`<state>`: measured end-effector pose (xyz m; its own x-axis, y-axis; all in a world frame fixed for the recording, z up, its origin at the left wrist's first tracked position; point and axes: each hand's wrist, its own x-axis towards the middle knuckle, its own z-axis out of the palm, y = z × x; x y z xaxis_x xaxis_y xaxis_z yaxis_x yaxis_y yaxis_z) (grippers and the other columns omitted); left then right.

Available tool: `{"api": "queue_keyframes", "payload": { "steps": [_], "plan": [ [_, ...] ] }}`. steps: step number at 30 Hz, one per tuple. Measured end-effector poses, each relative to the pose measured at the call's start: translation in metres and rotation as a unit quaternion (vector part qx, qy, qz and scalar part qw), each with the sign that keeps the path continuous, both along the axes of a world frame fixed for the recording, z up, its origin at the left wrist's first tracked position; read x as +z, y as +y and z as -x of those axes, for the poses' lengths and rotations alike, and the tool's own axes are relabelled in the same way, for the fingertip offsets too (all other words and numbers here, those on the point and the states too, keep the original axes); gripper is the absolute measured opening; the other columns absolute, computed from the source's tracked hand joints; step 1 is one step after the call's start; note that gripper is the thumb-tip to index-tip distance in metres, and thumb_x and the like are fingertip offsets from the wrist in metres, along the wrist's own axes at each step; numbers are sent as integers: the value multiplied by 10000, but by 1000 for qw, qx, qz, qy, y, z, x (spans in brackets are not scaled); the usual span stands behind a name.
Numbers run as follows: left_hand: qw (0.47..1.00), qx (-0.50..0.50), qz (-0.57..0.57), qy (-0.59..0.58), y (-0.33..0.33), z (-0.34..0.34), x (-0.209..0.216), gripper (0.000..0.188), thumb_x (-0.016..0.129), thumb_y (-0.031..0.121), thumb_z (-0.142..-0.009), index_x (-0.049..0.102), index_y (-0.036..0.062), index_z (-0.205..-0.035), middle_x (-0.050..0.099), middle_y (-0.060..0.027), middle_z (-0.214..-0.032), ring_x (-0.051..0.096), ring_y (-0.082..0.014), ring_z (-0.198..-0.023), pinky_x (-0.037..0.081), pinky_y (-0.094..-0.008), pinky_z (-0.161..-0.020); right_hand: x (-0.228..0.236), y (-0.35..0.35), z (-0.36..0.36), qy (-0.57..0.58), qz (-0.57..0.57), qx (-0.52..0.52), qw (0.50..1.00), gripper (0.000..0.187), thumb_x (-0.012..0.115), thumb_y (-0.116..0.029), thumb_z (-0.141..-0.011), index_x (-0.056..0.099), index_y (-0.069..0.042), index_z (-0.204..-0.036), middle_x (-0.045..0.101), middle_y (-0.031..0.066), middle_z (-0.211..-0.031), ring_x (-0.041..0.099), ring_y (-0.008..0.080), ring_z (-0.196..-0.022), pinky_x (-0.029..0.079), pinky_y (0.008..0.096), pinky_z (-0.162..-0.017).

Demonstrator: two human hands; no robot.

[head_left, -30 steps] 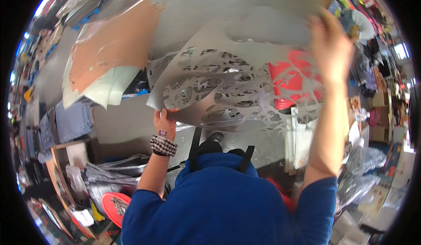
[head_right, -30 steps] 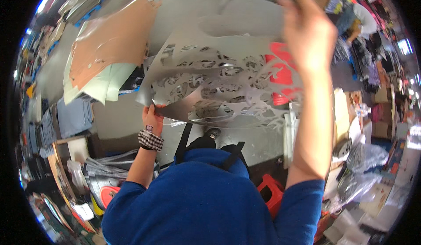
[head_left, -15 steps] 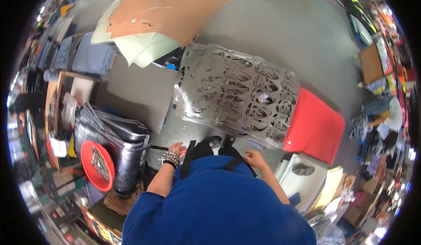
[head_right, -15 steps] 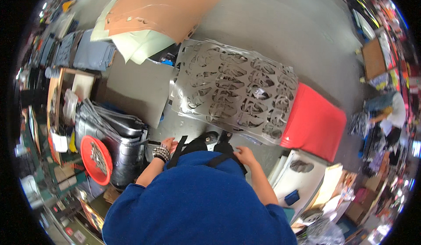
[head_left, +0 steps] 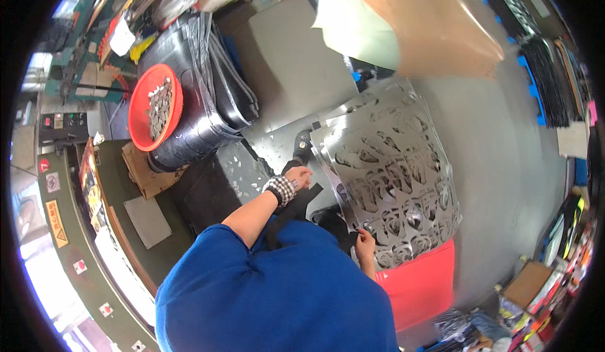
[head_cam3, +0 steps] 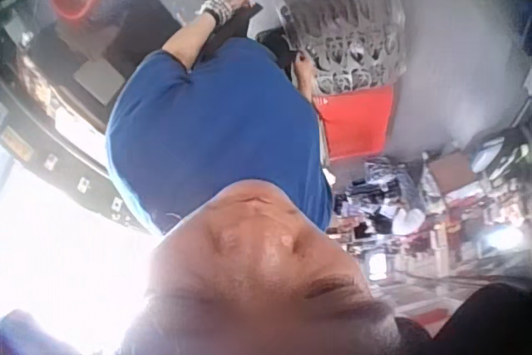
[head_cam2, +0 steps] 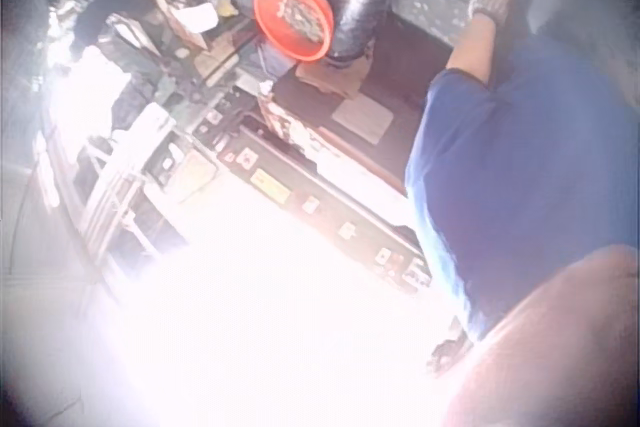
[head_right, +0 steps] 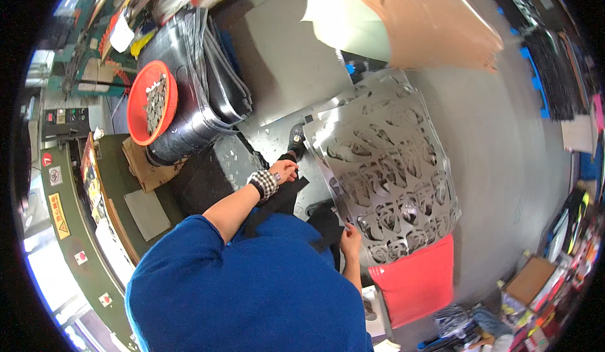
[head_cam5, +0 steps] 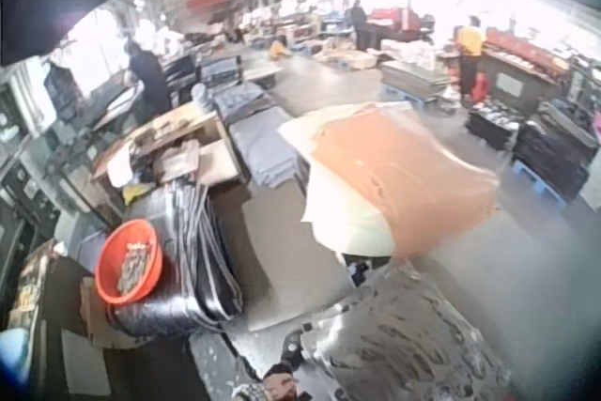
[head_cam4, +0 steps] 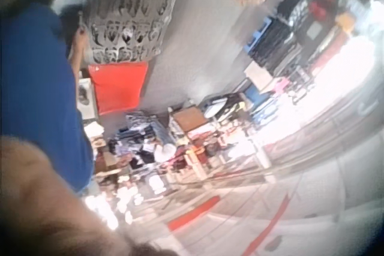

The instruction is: The person repeatedly picks up gray plastic cutouts from a workbench and places them into a rectangular frame on a machine. They also handle a yellow mask-shaped object and a gray sheet, moving them aside or back into the frame. The person continues to arrange and reposition the cutouts within the frame throughout the clip.

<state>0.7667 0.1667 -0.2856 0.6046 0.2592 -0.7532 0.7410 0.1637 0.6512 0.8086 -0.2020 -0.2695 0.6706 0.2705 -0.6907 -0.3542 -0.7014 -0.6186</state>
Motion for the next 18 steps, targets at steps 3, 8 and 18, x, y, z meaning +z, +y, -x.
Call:
{"api": "queue_keyframes", "payload": {
  "steps": [3, 8, 18],
  "plan": [
    [998, 53, 3, 40, 40, 1, -67, 244, 468, 133, -965, 589, -30, -1102, 667, -132, -859, 660, -190, -719, 557, -314, -674, 3, 70, -19, 10, -56, -20, 998, 301, 626, -148, -889, 604, 55, -1110, 665, 68, -809, 584, 94, -695, 453, 242, -608],
    [989, 125, -75, 5, 118, 47, -235, 247, 539, 229, -923, 616, 25, -1038, 627, -82, -744, 595, -185, -616, 501, -311, -573, 3, 187, -35, -15, 56, 221, 974, 366, 686, -238, -838, 605, -2, -1106, 648, 119, -861, 630, 257, -809, 500, 356, -722],
    [898, 49, -45, 435, 260, 11, -348, 508, 421, 418, -966, 387, 134, -1386, 416, -140, -1396, 410, -279, -1264, 344, -410, -1046, -21, 416, -14, 67, -98, 672, 731, 826, 631, -603, -756, 385, -182, -1423, 263, 238, -1458, 241, 425, -1361, 241, 564, -1087]
  ]
}}
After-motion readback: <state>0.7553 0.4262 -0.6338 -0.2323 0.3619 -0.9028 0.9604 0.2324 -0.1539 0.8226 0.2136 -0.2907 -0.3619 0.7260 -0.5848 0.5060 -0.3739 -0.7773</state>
